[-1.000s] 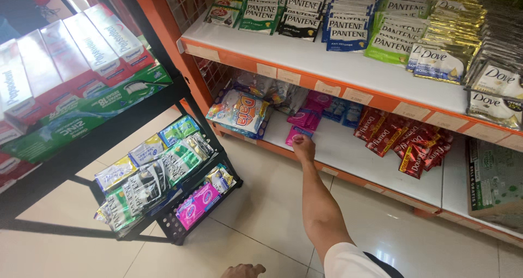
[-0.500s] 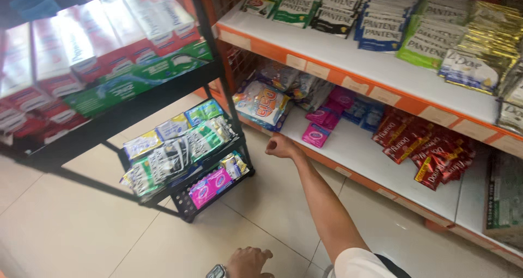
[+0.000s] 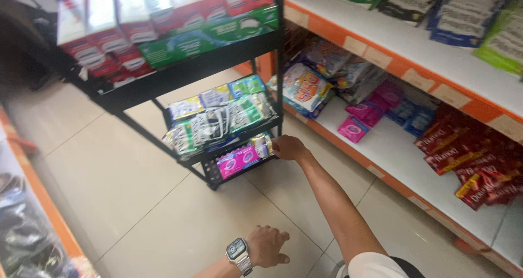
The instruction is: The person moves pink packets by hand between a black wire rack and a lower white shelf, handling them one at a time.
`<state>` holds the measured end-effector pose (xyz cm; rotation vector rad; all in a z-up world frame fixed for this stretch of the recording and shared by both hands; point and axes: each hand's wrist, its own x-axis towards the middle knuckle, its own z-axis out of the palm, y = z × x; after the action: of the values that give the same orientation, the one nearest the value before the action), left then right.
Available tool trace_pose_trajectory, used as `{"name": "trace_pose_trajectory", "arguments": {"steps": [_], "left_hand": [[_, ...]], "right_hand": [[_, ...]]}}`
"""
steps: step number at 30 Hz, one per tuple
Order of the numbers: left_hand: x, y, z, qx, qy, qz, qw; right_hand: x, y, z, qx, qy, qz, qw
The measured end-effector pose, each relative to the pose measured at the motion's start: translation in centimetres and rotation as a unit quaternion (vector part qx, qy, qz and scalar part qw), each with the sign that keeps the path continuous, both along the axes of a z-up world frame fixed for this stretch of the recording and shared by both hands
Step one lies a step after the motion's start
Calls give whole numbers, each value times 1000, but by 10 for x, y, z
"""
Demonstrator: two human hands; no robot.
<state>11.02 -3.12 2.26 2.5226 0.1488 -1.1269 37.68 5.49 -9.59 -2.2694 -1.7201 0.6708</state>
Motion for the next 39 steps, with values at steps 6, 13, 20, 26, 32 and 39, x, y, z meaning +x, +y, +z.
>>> {"name": "trace_pose_trajectory", "arguments": {"steps": [6, 13, 20, 26, 32, 39], "left_hand": [[-16, 2, -15, 5, -14, 32, 999], [-35, 10, -2, 7, 5, 31, 999], [-61, 15, -8, 10, 9, 68, 998], [-81, 17, -5, 22, 21, 74, 997], [-104, 20, -16, 1, -13, 97, 995], [-116, 25, -16, -1, -13, 111, 994]], "right_hand": [[-23, 30, -28, 26, -8, 5, 1000], [-52, 57, -38, 33, 41, -10, 999], [-93, 77, -74, 125, 86, -88, 985], [-145, 84, -83, 99, 78, -93, 988], [-163, 92, -112, 129, 6, -103, 986], [-151, 96, -125, 61, -35, -207, 976]]}}
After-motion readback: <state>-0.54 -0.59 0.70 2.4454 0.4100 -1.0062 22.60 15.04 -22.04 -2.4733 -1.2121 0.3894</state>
